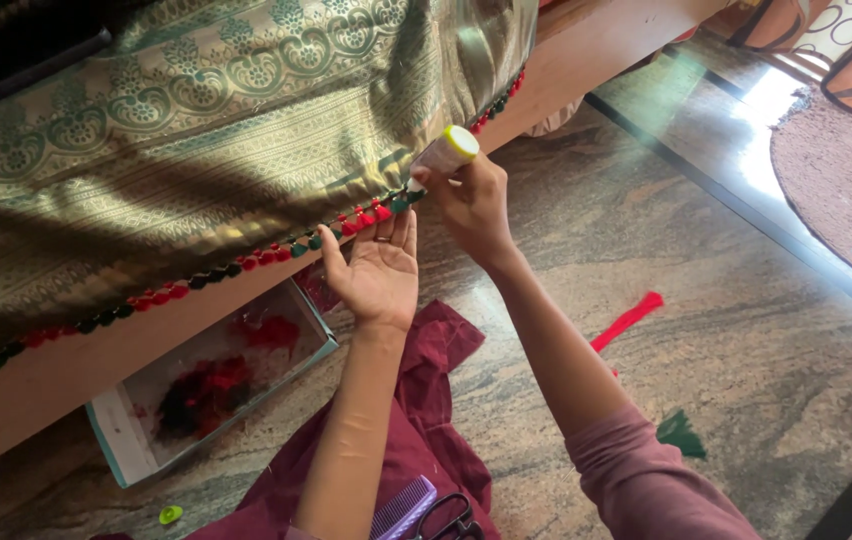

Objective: The recorder is applying glue to the decorative pom-pom border of a large piece of green and gold fabric.

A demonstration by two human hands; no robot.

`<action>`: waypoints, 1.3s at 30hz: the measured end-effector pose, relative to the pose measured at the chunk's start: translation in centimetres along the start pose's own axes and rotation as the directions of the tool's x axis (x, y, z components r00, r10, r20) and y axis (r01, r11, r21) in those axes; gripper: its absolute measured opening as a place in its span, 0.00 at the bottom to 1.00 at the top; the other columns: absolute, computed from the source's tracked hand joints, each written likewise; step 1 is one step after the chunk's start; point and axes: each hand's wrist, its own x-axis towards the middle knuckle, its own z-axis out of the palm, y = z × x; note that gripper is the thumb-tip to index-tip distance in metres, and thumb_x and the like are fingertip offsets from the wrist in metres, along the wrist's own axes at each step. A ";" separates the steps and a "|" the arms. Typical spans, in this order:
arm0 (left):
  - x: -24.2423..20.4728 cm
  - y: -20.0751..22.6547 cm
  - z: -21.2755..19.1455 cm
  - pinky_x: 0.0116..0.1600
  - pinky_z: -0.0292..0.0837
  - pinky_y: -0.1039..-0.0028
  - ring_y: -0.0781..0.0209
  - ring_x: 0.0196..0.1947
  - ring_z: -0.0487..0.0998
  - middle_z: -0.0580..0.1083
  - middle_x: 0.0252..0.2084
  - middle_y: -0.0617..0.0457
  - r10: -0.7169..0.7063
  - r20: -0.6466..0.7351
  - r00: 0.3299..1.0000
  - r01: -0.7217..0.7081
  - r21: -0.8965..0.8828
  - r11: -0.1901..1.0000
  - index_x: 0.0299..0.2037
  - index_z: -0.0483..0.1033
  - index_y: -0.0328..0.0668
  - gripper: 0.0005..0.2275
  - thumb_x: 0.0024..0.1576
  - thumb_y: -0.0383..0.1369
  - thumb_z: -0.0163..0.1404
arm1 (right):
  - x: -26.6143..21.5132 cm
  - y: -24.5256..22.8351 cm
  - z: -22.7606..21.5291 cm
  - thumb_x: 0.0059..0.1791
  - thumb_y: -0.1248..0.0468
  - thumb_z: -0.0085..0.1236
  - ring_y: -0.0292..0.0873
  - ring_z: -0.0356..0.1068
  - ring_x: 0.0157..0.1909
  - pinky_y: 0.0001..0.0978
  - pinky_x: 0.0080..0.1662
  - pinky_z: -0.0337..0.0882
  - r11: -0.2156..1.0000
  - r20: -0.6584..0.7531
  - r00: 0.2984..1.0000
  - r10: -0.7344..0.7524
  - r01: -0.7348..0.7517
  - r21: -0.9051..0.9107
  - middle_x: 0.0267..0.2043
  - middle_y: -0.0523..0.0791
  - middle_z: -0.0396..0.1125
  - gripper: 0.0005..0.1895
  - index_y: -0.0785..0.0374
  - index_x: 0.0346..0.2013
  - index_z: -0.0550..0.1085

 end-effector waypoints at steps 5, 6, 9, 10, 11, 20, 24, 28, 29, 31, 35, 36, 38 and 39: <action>0.0 0.2 0.2 0.75 0.60 0.59 0.48 0.61 0.74 0.76 0.56 0.43 0.013 -0.020 1.000 -0.012 0.012 1.000 0.54 0.76 0.30 0.32 0.61 0.59 0.45 | -0.2 0.1 0.3 0.54 0.69 0.62 0.36 0.77 0.45 0.30 0.46 0.79 1.000 -0.001 1.000 -0.018 0.018 0.009 0.41 0.47 0.75 0.08 0.72 0.45 0.74; 0.1 0.2 0.1 0.75 0.60 0.58 0.47 0.60 0.74 0.76 0.55 0.43 0.013 -0.026 1.000 -0.013 0.009 1.000 0.53 0.76 0.30 0.32 0.62 0.59 0.45 | -0.1 0.0 0.3 0.54 0.69 0.62 0.36 0.76 0.44 0.30 0.45 0.80 1.000 -0.013 1.000 0.003 -0.003 0.010 0.41 0.47 0.75 0.09 0.72 0.45 0.74; 0.1 0.3 -0.2 0.75 0.61 0.58 0.48 0.61 0.74 0.76 0.55 0.43 0.012 -0.004 1.000 -0.012 0.011 1.000 0.53 0.76 0.29 0.32 0.62 0.59 0.45 | -0.1 0.0 0.2 0.55 0.70 0.62 0.36 0.76 0.47 0.31 0.48 0.80 0.998 -0.001 1.000 -0.022 0.022 0.059 0.43 0.47 0.75 0.09 0.72 0.46 0.73; 0.1 0.3 -0.3 0.75 0.61 0.58 0.48 0.61 0.74 0.76 0.55 0.43 0.011 -0.003 1.000 -0.011 0.011 1.000 0.53 0.76 0.29 0.32 0.62 0.59 0.45 | -0.1 0.0 0.2 0.55 0.70 0.62 0.36 0.76 0.47 0.31 0.48 0.80 0.998 -0.002 1.000 -0.022 0.023 0.059 0.43 0.47 0.75 0.09 0.72 0.46 0.73; 0.2 0.2 -0.3 0.75 0.60 0.58 0.48 0.61 0.74 0.76 0.55 0.43 0.013 -0.002 1.000 -0.013 0.008 1.000 0.53 0.76 0.30 0.32 0.62 0.59 0.45 | -0.2 0.0 0.2 0.55 0.70 0.62 0.36 0.76 0.47 0.31 0.48 0.81 0.999 0.003 1.000 -0.002 0.002 0.052 0.43 0.47 0.74 0.09 0.72 0.46 0.74; 0.9 -0.5 -0.2 0.76 0.56 0.60 0.50 0.61 0.74 0.78 0.54 0.43 0.001 0.009 1.000 -0.001 -0.013 1.000 0.53 0.76 0.32 0.31 0.61 0.59 0.47 | 0.2 0.8 -0.6 0.53 0.70 0.63 0.35 0.76 0.43 0.28 0.45 0.79 0.999 -0.073 0.997 0.032 -0.029 0.033 0.41 0.46 0.75 0.08 0.72 0.45 0.75; 3.3 -2.9 -0.6 0.74 0.55 0.61 0.51 0.59 0.74 0.78 0.52 0.45 -0.098 0.054 0.994 0.106 -0.172 0.979 0.53 0.77 0.33 0.31 0.62 0.60 0.46 | 0.9 3.1 -2.0 0.55 0.68 0.61 0.33 0.74 0.42 0.25 0.45 0.75 0.990 -0.165 0.981 0.098 -0.079 0.121 0.40 0.46 0.76 0.07 0.71 0.44 0.76; 3.5 -4.7 1.3 0.73 0.56 0.63 0.50 0.60 0.74 0.78 0.53 0.46 -0.162 0.086 0.983 0.174 -0.154 0.973 0.51 0.77 0.32 0.32 0.61 0.60 0.46 | 1.4 1.9 -3.2 0.55 0.68 0.61 0.33 0.76 0.41 0.26 0.44 0.76 0.989 -0.130 0.987 0.097 -0.082 0.120 0.39 0.46 0.76 0.07 0.71 0.43 0.75; 3.3 -4.8 1.8 0.73 0.57 0.63 0.50 0.61 0.74 0.78 0.53 0.45 -0.156 0.080 0.985 0.165 -0.128 0.978 0.51 0.77 0.33 0.32 0.60 0.60 0.46 | 1.4 1.5 -3.3 0.55 0.68 0.61 0.33 0.76 0.41 0.26 0.45 0.76 0.994 -0.093 0.993 0.072 -0.064 0.093 0.39 0.46 0.76 0.07 0.71 0.43 0.76; 3.1 -4.9 1.9 0.73 0.57 0.63 0.49 0.61 0.74 0.79 0.53 0.44 -0.148 0.073 0.986 0.155 -0.104 0.982 0.50 0.77 0.33 0.32 0.59 0.60 0.45 | 1.3 0.5 -3.4 0.54 0.68 0.61 0.33 0.76 0.42 0.26 0.45 0.76 0.997 -0.054 0.997 0.049 -0.046 0.067 0.39 0.46 0.76 0.07 0.71 0.43 0.76; 3.2 -4.7 1.2 0.74 0.58 0.63 0.50 0.61 0.74 0.78 0.53 0.44 -0.145 0.073 0.987 0.152 -0.107 0.983 0.52 0.77 0.30 0.33 0.61 0.60 0.45 | 1.3 -1.1 -3.0 0.54 0.70 0.62 0.34 0.75 0.42 0.27 0.45 0.76 0.997 -0.002 0.998 -0.063 0.063 -0.052 0.39 0.46 0.75 0.07 0.72 0.44 0.75; 3.2 -4.6 1.2 0.74 0.58 0.63 0.51 0.60 0.74 0.78 0.53 0.44 -0.144 0.054 0.988 0.149 -0.107 0.983 0.52 0.76 0.29 0.33 0.60 0.60 0.44 | 1.2 -1.3 -2.9 0.54 0.71 0.62 0.34 0.75 0.42 0.27 0.46 0.76 0.995 0.017 0.996 -0.088 0.088 -0.042 0.40 0.46 0.75 0.07 0.73 0.44 0.75; 3.3 -4.7 0.7 0.74 0.58 0.64 0.51 0.60 0.74 0.78 0.53 0.44 -0.134 0.066 0.989 0.140 -0.108 0.984 0.52 0.76 0.29 0.33 0.61 0.60 0.45 | 1.4 -1.4 -2.6 0.54 0.71 0.62 0.34 0.75 0.42 0.27 0.45 0.76 0.997 0.024 0.997 -0.071 0.071 -0.026 0.40 0.46 0.75 0.07 0.73 0.44 0.75; 3.3 -4.6 0.5 0.75 0.58 0.64 0.52 0.60 0.74 0.77 0.53 0.44 -0.121 0.080 0.989 0.129 -0.109 0.986 0.52 0.76 0.28 0.32 0.62 0.59 0.45 | 1.4 -1.5 -2.5 0.54 0.71 0.62 0.34 0.75 0.43 0.27 0.45 0.76 0.998 0.032 0.998 -0.056 0.056 -0.007 0.40 0.46 0.75 0.08 0.73 0.45 0.75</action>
